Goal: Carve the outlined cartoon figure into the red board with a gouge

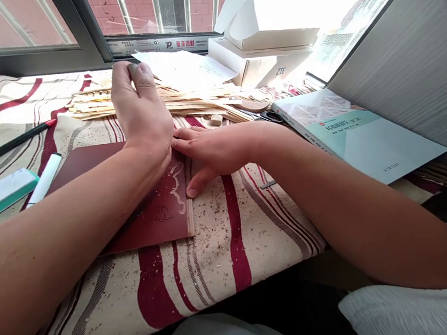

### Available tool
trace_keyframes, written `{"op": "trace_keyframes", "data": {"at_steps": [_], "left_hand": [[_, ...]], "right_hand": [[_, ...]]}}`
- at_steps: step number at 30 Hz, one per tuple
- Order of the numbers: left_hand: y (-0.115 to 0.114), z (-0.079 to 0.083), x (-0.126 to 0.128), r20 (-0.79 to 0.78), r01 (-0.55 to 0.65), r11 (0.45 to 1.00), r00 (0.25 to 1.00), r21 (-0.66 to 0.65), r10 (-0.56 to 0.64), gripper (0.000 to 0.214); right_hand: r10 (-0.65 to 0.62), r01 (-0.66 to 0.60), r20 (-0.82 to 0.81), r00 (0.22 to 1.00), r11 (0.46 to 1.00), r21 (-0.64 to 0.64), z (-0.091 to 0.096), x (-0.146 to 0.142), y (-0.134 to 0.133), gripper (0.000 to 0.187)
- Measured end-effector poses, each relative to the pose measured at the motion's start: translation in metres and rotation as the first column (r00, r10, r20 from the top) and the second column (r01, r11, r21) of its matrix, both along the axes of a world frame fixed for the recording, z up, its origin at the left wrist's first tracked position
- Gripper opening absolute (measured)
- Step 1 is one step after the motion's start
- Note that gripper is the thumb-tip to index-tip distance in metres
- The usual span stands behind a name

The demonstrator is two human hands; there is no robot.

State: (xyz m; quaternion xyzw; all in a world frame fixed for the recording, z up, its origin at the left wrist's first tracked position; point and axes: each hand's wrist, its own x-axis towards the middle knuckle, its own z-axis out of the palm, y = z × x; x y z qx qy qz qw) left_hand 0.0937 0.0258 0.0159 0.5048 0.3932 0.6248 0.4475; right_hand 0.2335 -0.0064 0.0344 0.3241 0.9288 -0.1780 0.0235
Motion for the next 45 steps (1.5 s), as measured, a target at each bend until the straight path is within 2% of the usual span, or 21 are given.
{"op": "trace_keyframes", "data": {"at_steps": [2,3,6,8,11,13,15,19,20,22,24,26,28,30,33,35,37,39,41,45], "left_hand": [[-0.003,0.000,0.001,0.049,-0.170,0.980,0.985,0.103,0.166,0.034],[-0.005,0.001,0.001,0.067,-0.184,0.976,0.982,0.119,0.177,0.034],[-0.013,0.004,-0.001,0.089,0.011,0.995,0.996,0.102,-0.021,0.034],[-0.016,0.006,-0.002,0.114,0.121,0.988,0.985,0.098,-0.132,0.034],[-0.018,0.007,-0.002,0.133,0.206,0.975,0.967,0.087,-0.216,0.035],[-0.018,0.007,0.000,0.117,0.205,0.974,0.969,0.101,-0.216,0.034],[-0.016,0.006,0.003,0.094,0.120,0.983,0.986,0.141,-0.134,0.034],[-0.012,0.004,0.007,0.060,-0.153,0.970,0.988,0.187,0.144,0.037],[-0.012,0.004,0.007,0.055,-0.191,0.961,0.982,0.199,0.183,0.037],[-0.013,0.004,0.005,0.061,-0.193,0.957,0.981,0.217,0.184,0.036],[-0.015,0.003,0.001,0.093,-0.105,0.976,0.992,0.190,0.088,0.034],[-0.015,0.003,-0.004,0.137,0.045,0.991,0.989,0.123,-0.061,0.034],[-0.014,0.002,-0.008,0.180,0.169,0.983,0.967,0.077,-0.181,0.037],[-0.013,0.002,-0.009,0.201,0.230,0.970,0.949,0.076,-0.241,0.037],[-0.015,0.006,-0.006,0.200,0.255,0.964,0.943,0.081,-0.266,0.034],[-0.019,0.010,-0.004,0.144,0.334,0.942,0.931,0.045,-0.337,0.035],[-0.022,0.013,-0.002,0.040,0.450,0.893,0.892,0.009,-0.450,0.036],[-0.023,0.013,-0.002,-0.016,0.507,0.861,0.862,0.042,-0.507,0.035],[-0.022,0.010,-0.002,0.006,0.455,0.879,0.887,0.142,-0.461,0.034],[-0.019,-0.001,0.000,0.058,0.158,0.946,0.982,0.283,-0.182,0.032]], "right_hand": [[-0.012,0.012,0.020,1.000,1.000,-0.009,0.003,-0.001,-0.002,0.095],[-0.028,0.028,0.043,0.999,1.000,-0.010,0.005,-0.002,-0.003,0.095],[-0.060,0.061,0.114,0.992,0.998,-0.004,0.009,-0.006,-0.007,0.095],[-0.048,0.047,0.115,0.992,0.999,0.012,0.009,-0.007,-0.007,0.091],[-0.007,0.005,0.081,0.997,1.000,0.024,0.006,-0.005,-0.004,0.087],[0.013,-0.014,0.051,0.999,1.000,0.015,0.003,-0.003,-0.002,0.087],[0.024,-0.024,0.018,1.000,1.000,-0.006,0.001,-0.001,0.000,0.087],[0.015,-0.016,-0.014,1.000,0.999,-0.046,0.000,0.001,0.001,0.088],[0.011,-0.012,-0.013,1.000,0.999,-0.050,0.001,0.000,0.001,0.088],[0.003,-0.003,-0.001,1.000,0.999,-0.051,0.002,-0.001,0.000,0.089],[-0.013,0.014,0.032,0.999,0.999,-0.042,0.003,-0.003,-0.002,0.091],[-0.032,0.033,0.067,0.997,0.999,-0.024,0.004,-0.004,-0.003,0.092],[-0.041,0.042,0.089,0.995,0.999,-0.007,0.004,-0.005,-0.003,0.092],[-0.031,0.030,0.097,0.995,1.000,0.009,0.004,-0.005,-0.003,0.092],[-0.013,0.010,0.098,0.995,1.000,0.028,0.003,-0.005,-0.004,0.094],[-0.004,0.002,0.098,0.995,1.000,0.024,0.003,-0.005,-0.004,0.093],[0.015,-0.016,0.096,0.995,1.000,0.010,0.004,-0.004,-0.004,0.088],[0.037,-0.038,0.079,0.996,0.999,0.004,0.003,-0.004,-0.003,0.084],[0.031,-0.031,0.056,0.998,0.999,0.005,0.003,-0.003,-0.002,0.088],[0.010,-0.009,0.025,1.000,1.000,-0.024,0.003,-0.002,-0.002,0.091]]}}
